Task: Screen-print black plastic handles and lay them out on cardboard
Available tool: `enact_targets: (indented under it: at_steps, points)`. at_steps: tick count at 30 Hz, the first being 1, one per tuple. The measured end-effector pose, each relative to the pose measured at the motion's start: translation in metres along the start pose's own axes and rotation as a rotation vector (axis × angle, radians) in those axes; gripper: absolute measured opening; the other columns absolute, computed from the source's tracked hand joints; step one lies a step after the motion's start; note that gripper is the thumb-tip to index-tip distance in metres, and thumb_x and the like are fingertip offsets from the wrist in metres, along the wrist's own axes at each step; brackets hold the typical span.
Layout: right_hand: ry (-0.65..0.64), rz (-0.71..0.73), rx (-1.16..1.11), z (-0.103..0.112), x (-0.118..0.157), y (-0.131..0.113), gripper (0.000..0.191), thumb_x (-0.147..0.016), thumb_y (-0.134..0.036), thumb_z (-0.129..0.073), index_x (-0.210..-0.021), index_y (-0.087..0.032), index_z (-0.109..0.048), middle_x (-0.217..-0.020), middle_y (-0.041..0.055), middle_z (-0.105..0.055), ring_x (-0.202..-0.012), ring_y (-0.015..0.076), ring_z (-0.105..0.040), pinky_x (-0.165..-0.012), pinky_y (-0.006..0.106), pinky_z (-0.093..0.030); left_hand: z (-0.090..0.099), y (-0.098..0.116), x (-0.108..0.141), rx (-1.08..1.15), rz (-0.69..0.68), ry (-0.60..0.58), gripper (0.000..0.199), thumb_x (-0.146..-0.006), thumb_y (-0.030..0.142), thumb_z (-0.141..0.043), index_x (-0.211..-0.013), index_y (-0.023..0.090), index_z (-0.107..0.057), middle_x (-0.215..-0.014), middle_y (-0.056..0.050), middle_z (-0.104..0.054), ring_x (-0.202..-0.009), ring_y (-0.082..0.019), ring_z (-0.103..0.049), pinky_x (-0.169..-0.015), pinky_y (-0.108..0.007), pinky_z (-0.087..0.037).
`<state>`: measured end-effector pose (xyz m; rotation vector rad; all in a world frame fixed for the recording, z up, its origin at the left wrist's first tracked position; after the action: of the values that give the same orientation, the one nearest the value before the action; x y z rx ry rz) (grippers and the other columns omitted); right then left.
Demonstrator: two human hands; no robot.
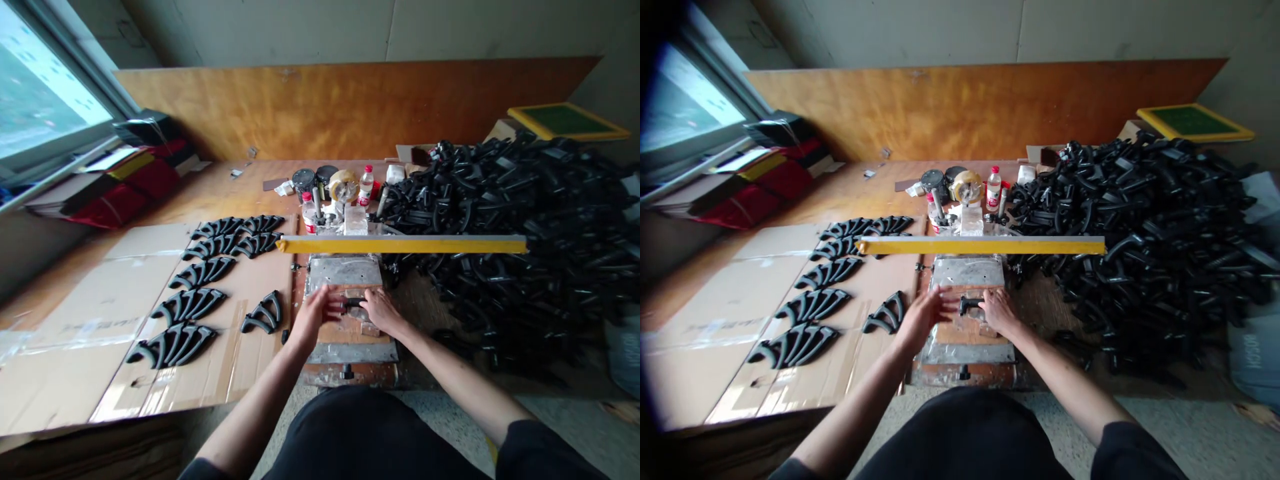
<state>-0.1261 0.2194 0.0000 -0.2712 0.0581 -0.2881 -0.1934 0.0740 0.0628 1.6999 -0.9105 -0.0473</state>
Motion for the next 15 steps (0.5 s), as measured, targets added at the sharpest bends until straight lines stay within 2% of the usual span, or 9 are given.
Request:
enact_targets:
  at_steps: [2, 3, 5, 7, 8, 9, 11, 13, 15]
  points:
    - [0.020, 0.022, -0.036, 0.010, 0.008, -0.027, 0.010, -0.092, -0.024, -0.055, -0.093, -0.014, -0.059, -0.092, 0.0125, -0.065, -0.094, 0.0252, -0.056, -0.084, 0.035, -0.044, -0.005, -0.057, 0.019, 0.035, 0.279, -0.070, 0.055, -0.083, 0.061, -0.057, -0.113, 0.015, -0.059, -0.105, -0.016, -0.070, -0.080, -0.022, -0.069, -0.057, -0.027, -0.054]
    - [0.034, 0.084, -0.077, 0.016, 0.014, -0.043, 0.010, -0.092, -0.024, -0.055, -0.094, -0.015, -0.058, -0.093, 0.0119, -0.064, -0.095, 0.0248, -0.056, -0.084, 0.035, -0.044, -0.004, -0.075, 0.027, 0.083, 0.335, -0.060, 0.050, -0.085, 0.058, -0.055, -0.109, 0.015, -0.060, -0.106, -0.016, -0.070, -0.082, -0.023, -0.070, -0.059, -0.028, -0.055]
    - [0.029, 0.280, -0.195, 0.027, 0.029, -0.070, 0.009, -0.092, -0.025, -0.056, -0.095, -0.016, -0.059, -0.096, 0.0090, -0.065, -0.098, 0.0225, -0.056, -0.087, 0.034, -0.044, 0.012, -0.093, 0.035, 0.172, 0.314, 0.036, 0.036, -0.090, 0.049, -0.054, -0.100, 0.015, -0.061, -0.101, -0.012, -0.070, -0.080, -0.020, -0.070, -0.061, -0.027, -0.056]
    - [0.018, 0.378, -0.299, 0.039, 0.045, -0.067, 0.008, -0.092, -0.022, -0.057, -0.098, -0.019, -0.061, -0.102, 0.0057, -0.066, -0.103, 0.0191, -0.056, -0.092, 0.031, -0.043, 0.046, -0.095, 0.035, 0.153, 0.229, 0.159, 0.027, -0.091, 0.041, -0.055, -0.097, 0.015, -0.061, -0.100, -0.011, -0.070, -0.079, -0.019, -0.070, -0.058, -0.025, -0.055]
    - [0.025, 0.336, -0.315, 0.045, 0.052, -0.048, 0.010, -0.091, -0.019, -0.056, -0.100, -0.020, -0.062, -0.106, 0.0047, -0.066, -0.105, 0.0178, -0.056, -0.094, 0.030, -0.043, 0.070, -0.093, 0.034, 0.108, 0.193, 0.226, 0.026, -0.090, 0.040, -0.055, -0.097, 0.015, -0.060, -0.102, -0.010, -0.070, -0.078, -0.020, -0.071, -0.056, -0.025, -0.055]
    - [0.037, 0.229, -0.297, 0.051, 0.059, -0.017, 0.015, -0.091, -0.015, -0.054, -0.103, -0.021, -0.062, -0.110, 0.0045, -0.066, -0.106, 0.0171, -0.057, -0.094, 0.029, -0.043, 0.097, -0.091, 0.033, 0.051, 0.155, 0.297, 0.027, -0.090, 0.041, -0.055, -0.099, 0.016, -0.059, -0.105, -0.010, -0.069, -0.079, -0.021, -0.072, -0.054, -0.025, -0.055]
    - [0.017, -0.091, -0.176, 0.056, 0.078, 0.064, 0.027, -0.089, -0.007, -0.048, -0.108, -0.020, -0.062, -0.113, 0.0063, -0.066, -0.102, 0.0169, -0.060, -0.089, 0.028, -0.044, 0.159, -0.091, 0.033, -0.041, 0.126, 0.472, 0.027, -0.090, 0.043, -0.055, -0.090, 0.016, -0.056, -0.093, -0.008, -0.070, -0.070, -0.019, -0.072, -0.054, -0.025, -0.055]
    - [-0.109, -0.365, -0.002, 0.050, 0.105, 0.144, 0.040, -0.083, 0.002, -0.042, -0.110, -0.019, -0.062, -0.112, 0.0092, -0.067, -0.102, 0.0181, -0.062, -0.088, 0.028, -0.044, 0.218, -0.098, 0.037, -0.144, 0.185, 0.663, 0.030, -0.088, 0.047, -0.056, -0.082, 0.018, -0.050, -0.075, -0.004, -0.068, -0.064, -0.019, -0.070, -0.057, -0.028, -0.057]
    - [-0.276, -0.489, 0.095, 0.035, 0.131, 0.198, 0.044, -0.079, 0.005, -0.041, -0.108, -0.018, -0.065, -0.111, 0.0117, -0.068, -0.104, 0.0197, -0.063, -0.088, 0.028, -0.043, 0.257, -0.107, 0.035, -0.359, 0.291, 0.722, 0.036, -0.089, 0.052, -0.049, -0.074, 0.020, -0.047, -0.062, -0.002, -0.066, -0.062, -0.021, -0.070, -0.057, -0.031, -0.057]
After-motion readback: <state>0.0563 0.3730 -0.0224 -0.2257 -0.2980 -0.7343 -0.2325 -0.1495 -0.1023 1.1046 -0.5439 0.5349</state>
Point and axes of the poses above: each hand's wrist, its own x-axis away from the middle knuckle, its own z-axis out of the back of the hand, y = z × x, the point moved 7 cm from there along -x, towards the middle knuckle
